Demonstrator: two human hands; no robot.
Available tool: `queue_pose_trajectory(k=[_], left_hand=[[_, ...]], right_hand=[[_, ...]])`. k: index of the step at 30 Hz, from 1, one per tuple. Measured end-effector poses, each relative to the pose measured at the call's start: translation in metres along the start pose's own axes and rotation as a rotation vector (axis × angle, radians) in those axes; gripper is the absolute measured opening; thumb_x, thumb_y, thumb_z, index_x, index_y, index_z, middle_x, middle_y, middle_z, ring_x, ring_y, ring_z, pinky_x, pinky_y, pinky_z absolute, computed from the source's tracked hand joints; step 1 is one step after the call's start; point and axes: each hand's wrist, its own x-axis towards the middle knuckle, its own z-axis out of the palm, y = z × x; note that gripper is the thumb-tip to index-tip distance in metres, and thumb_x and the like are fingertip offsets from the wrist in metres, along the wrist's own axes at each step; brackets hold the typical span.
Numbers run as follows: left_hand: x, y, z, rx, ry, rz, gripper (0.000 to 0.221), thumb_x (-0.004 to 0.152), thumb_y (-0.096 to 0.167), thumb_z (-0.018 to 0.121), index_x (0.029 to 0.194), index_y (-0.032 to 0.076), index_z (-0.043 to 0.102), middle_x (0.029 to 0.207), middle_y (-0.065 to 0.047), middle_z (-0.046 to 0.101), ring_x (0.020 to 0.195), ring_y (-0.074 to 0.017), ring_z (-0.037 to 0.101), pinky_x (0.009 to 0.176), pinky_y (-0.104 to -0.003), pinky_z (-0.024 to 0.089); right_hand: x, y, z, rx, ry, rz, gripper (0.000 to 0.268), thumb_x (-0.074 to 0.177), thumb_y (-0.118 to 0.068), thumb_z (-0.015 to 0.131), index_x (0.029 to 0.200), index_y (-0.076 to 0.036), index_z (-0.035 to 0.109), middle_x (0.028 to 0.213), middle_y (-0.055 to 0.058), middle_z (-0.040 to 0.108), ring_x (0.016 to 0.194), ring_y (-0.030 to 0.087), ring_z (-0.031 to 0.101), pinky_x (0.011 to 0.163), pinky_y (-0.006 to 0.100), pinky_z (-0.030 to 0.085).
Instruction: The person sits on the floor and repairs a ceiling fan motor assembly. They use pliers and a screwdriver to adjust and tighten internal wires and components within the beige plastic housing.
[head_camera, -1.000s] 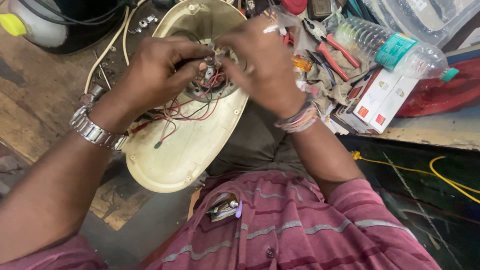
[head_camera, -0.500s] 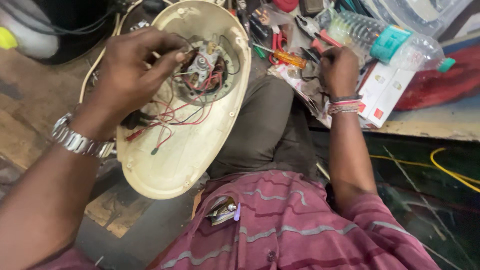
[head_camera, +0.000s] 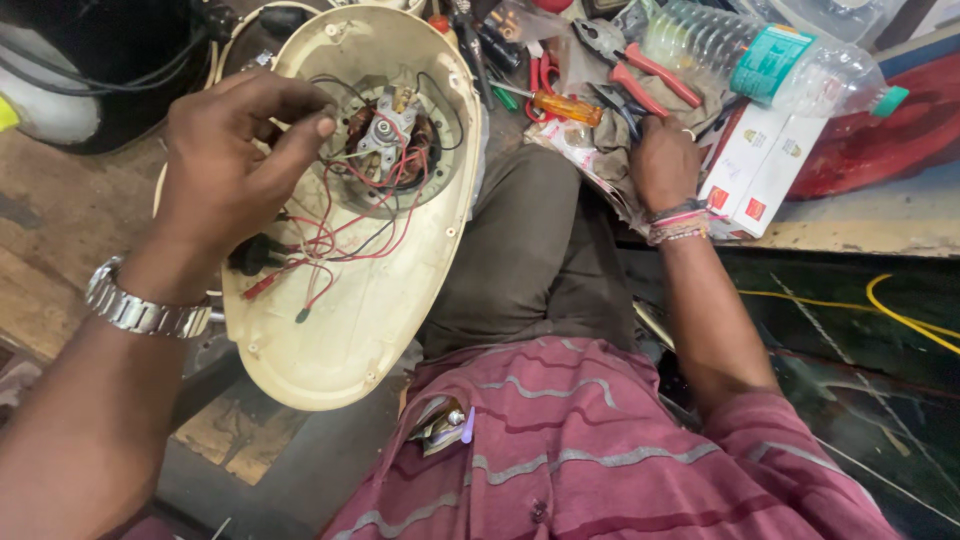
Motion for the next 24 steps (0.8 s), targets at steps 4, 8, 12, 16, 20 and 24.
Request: queue_pose_trajectory(k=[4,8,12,16,20,24], left_hand=[[-0.001,0.002,0.0,0.017,0.021,0.0,0.014,0.105,0.011,0.076,0.113,-0.001,0.073,0.105,-0.011,0.073,0.089,-0.018,0.07,0.075,-0.03,0.053],[0.002,0.007,0.0,0.031,0.046,0.024,0.013,0.108,0.01,0.073,0.117,0.0,0.073,0.107,-0.011,0.073,0.091,-0.0182,0.071,0.076,-0.031,0.054],[0.006,0.006,0.0,0.049,0.073,-0.008,0.015,0.105,0.01,0.073,0.118,0.002,0.075,0.098,-0.01,0.071,0.084,-0.0187,0.069,0.072,-0.031,0.054],[0.004,-0.002,-0.001,0.025,0.104,0.014,0.014,0.107,0.011,0.073,0.117,0.001,0.074,0.099,-0.01,0.069,0.083,-0.0186,0.069,0.071,-0.031,0.054],[0.005,-0.005,-0.001,-0.003,0.125,0.05,0.013,0.108,0.011,0.073,0.116,0.001,0.073,0.101,-0.01,0.07,0.084,-0.0191,0.07,0.071,-0.03,0.054],[0.006,-0.006,-0.003,0.001,0.158,0.157,0.011,0.107,0.007,0.07,0.114,-0.002,0.071,0.103,-0.01,0.07,0.096,-0.0213,0.072,0.083,-0.033,0.056]], right_hand=[[0.008,-0.003,-0.02,0.157,-0.045,0.065,0.023,0.089,-0.017,0.067,0.104,0.001,0.065,0.097,0.028,0.067,0.088,0.047,0.065,0.077,0.056,0.05],[0.01,0.007,-0.061,0.172,-0.049,0.056,0.029,0.099,-0.027,0.073,0.103,0.001,0.066,0.095,0.027,0.067,0.088,0.048,0.064,0.075,0.057,0.048],[0.012,0.026,-0.107,0.211,0.077,-0.099,0.027,0.103,-0.024,0.075,0.102,0.002,0.068,0.099,0.026,0.062,0.094,0.045,0.059,0.081,0.054,0.046],[0.018,0.026,-0.144,0.369,0.082,0.105,0.028,0.111,-0.017,0.064,0.104,0.008,0.056,0.096,0.023,0.056,0.087,0.038,0.055,0.082,0.047,0.044],[0.033,-0.009,-0.181,1.347,0.077,0.161,0.021,0.109,-0.023,0.068,0.122,-0.008,0.071,0.136,0.018,0.065,0.127,0.029,0.061,0.103,0.038,0.051],[0.036,-0.059,-0.215,1.997,-0.423,-0.322,0.026,0.103,-0.04,0.067,0.094,-0.016,0.069,0.162,0.015,0.047,0.159,0.031,0.036,0.129,0.056,0.035]])
